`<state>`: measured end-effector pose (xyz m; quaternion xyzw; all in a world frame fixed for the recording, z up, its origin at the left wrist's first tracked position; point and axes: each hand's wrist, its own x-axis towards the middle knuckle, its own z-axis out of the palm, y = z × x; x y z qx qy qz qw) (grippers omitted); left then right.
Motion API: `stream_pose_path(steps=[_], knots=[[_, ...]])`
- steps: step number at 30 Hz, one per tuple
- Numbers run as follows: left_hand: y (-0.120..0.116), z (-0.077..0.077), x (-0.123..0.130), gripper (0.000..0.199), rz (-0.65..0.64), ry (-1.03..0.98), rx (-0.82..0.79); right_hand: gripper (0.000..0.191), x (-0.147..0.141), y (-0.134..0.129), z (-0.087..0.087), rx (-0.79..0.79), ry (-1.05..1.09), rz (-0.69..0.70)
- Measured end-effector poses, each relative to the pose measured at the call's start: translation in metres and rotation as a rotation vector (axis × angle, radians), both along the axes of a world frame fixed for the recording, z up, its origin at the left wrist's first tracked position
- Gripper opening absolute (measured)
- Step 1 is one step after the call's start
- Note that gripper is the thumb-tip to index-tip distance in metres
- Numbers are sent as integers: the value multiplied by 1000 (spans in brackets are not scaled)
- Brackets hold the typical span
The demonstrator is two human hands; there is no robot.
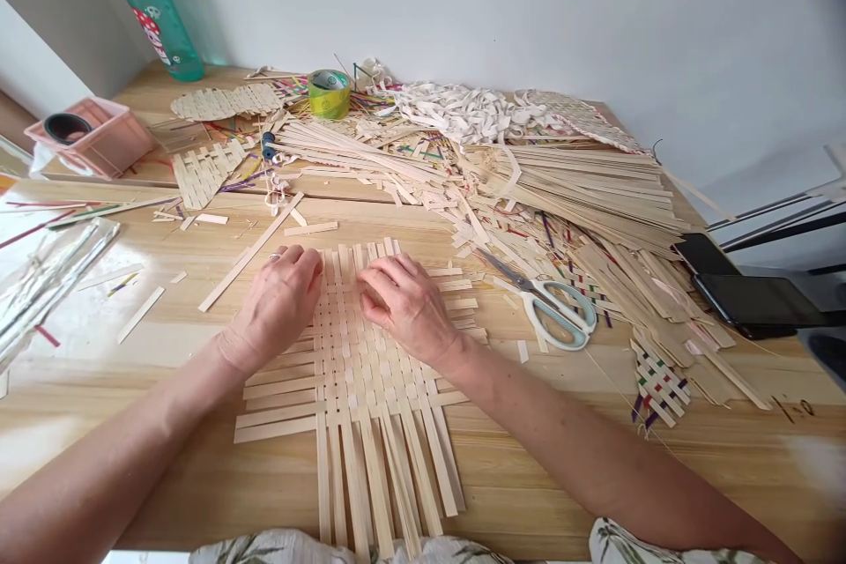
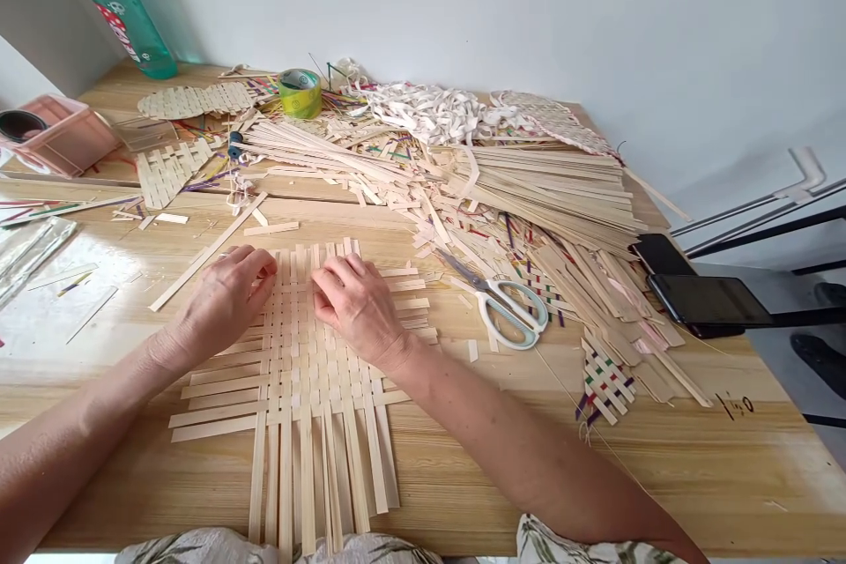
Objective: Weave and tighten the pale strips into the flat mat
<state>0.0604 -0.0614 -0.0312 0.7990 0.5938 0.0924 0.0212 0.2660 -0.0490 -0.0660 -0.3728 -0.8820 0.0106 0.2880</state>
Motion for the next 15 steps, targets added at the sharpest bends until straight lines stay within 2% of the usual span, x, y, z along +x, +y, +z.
stream_pose_path(steps=[10, 15], knots=[[-3, -4, 11, 17, 12, 105, 46, 18, -3, 1, 0, 1, -26, 4], [-4, -3, 13, 18, 23, 144, 18, 20, -3, 1, 0, -41, 9, 18]])
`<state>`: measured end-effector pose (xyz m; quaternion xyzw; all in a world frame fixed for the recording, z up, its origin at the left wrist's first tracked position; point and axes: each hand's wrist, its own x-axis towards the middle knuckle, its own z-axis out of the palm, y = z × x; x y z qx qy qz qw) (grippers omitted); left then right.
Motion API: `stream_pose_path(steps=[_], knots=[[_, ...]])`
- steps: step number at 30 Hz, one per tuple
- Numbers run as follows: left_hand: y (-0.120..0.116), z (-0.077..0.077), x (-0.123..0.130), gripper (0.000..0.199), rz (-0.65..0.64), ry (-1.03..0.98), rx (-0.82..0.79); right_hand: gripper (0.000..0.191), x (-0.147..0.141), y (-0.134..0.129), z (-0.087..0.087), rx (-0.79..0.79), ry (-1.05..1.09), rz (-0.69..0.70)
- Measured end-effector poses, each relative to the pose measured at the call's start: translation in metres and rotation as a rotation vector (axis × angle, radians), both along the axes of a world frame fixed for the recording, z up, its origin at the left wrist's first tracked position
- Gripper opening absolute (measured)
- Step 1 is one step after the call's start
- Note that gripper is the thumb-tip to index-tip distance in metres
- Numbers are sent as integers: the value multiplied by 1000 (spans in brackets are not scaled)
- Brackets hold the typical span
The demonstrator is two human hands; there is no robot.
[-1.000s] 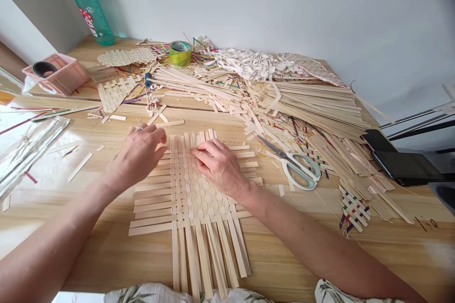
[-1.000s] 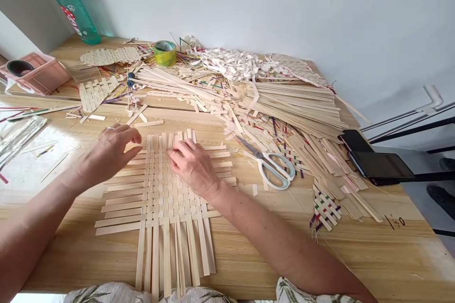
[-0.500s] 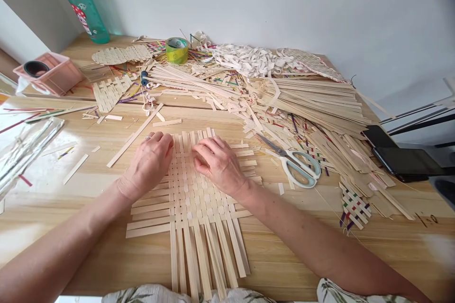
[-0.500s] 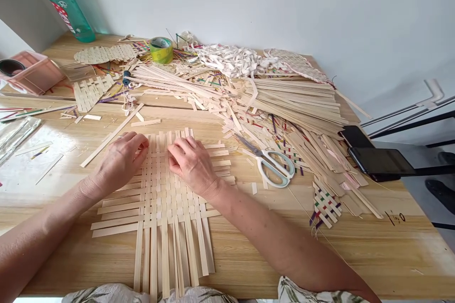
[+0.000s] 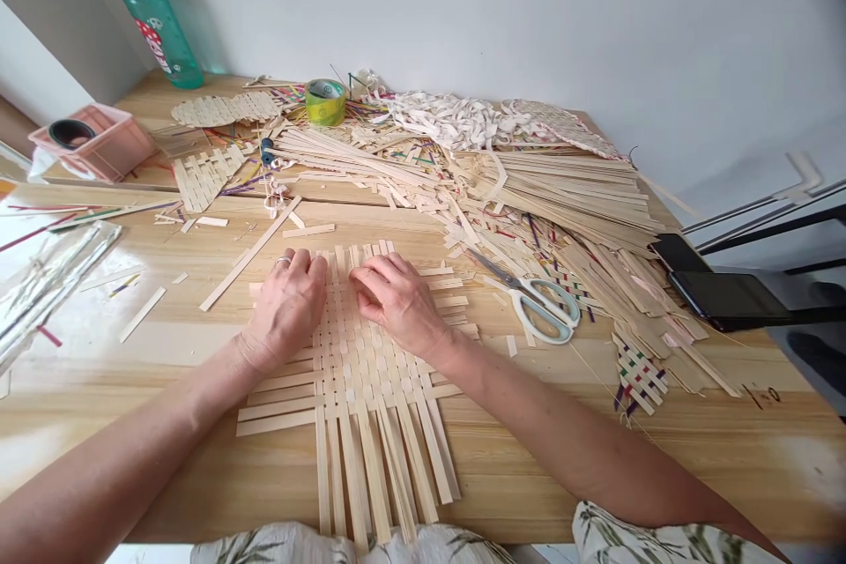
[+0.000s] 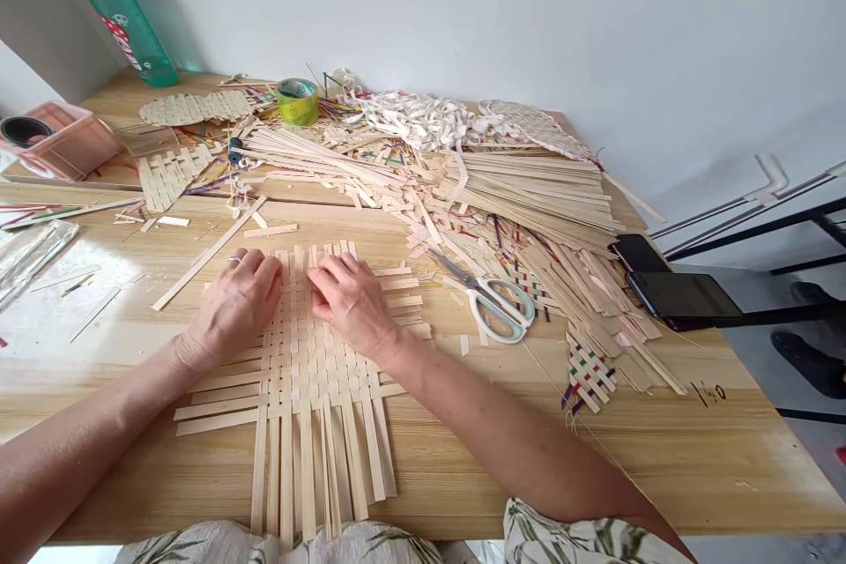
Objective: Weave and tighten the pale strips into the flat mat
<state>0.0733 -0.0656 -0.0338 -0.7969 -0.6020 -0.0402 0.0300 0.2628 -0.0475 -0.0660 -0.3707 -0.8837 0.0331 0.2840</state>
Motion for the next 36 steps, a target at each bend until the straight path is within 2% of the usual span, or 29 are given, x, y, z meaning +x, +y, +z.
stream_pose_path(steps=[3, 6, 12, 16, 19, 22, 24, 26, 29, 36], knots=[[1, 2, -3, 18, 16, -42, -23, 23, 4, 0, -1, -47, 109, 8], [2, 2, -4, 21, 35, -77, -32, 21, 9, -1, -3, -40, 174, -40], [1, -6, 3, 21, 5, 30, 53, 17, 8, -1, -2, 7, -1, -73], [2, -9, 7, 16, -25, 5, 39, 16, 3, 1, -1, -36, -60, -106], [4, -9, 4, 12, -3, -234, 14, 14, 7, 4, 0, -156, 100, -51], [9, -8, -5, 13, 64, -584, -12, 8, 19, 12, 5, -403, 443, 24], [14, -7, -14, 14, 110, -740, -18, 10, 28, 18, 10, -528, 654, 2], [20, -7, -23, 18, 155, -899, -10, 14, 35, 25, 16, -563, 786, -35], [29, -10, -32, 23, 184, -1059, -5, 14, 43, 31, 26, -570, 877, -35], [32, -11, -37, 25, 176, -1111, -35, 15, 49, 29, 53, -595, 838, 67]])
